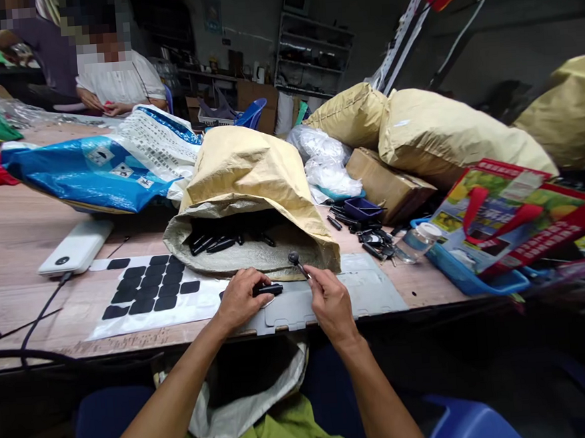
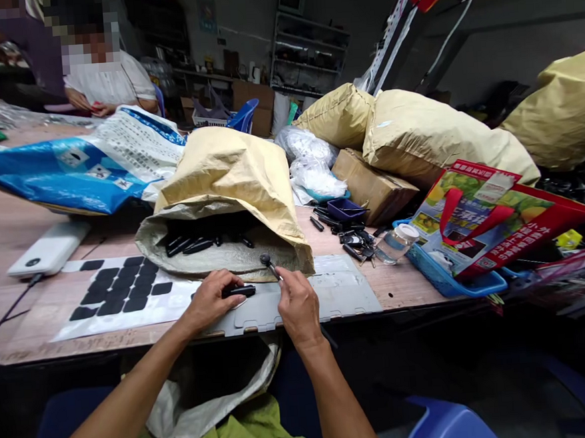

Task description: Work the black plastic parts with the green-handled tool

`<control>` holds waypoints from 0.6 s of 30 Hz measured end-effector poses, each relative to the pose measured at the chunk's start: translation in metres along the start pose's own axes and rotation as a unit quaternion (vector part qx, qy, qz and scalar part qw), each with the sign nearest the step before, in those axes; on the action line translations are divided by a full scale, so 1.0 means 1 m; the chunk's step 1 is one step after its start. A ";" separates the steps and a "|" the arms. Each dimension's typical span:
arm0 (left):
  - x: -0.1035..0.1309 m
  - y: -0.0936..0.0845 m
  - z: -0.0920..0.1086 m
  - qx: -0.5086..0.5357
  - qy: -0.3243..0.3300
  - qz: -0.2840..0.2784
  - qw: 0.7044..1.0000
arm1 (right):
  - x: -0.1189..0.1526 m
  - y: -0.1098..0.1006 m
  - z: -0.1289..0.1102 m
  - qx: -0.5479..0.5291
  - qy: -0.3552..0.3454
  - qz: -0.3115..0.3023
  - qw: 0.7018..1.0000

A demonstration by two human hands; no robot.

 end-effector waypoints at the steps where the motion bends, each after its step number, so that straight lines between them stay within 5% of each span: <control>1: 0.000 0.000 0.000 0.000 -0.005 0.000 1.000 | 0.003 -0.003 -0.006 -0.035 -0.004 -0.008 0.999; 5: -0.001 0.000 0.001 -0.003 -0.021 -0.003 1.000 | 0.017 -0.013 -0.023 -0.084 -0.023 -0.018 0.996; 18: -0.001 0.001 0.001 -0.027 -0.015 -0.005 1.000 | 0.029 0.006 -0.043 -0.073 -0.019 -0.085 0.994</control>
Point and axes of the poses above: each hand's wrist, its own x-axis away from the middle knuckle, its own y-axis out of the palm, z = x × y, the point moved 8 cm from there along -x, towards the middle knuckle, and after that the axes turned 2 degrees about x, right-handed, at the moved point
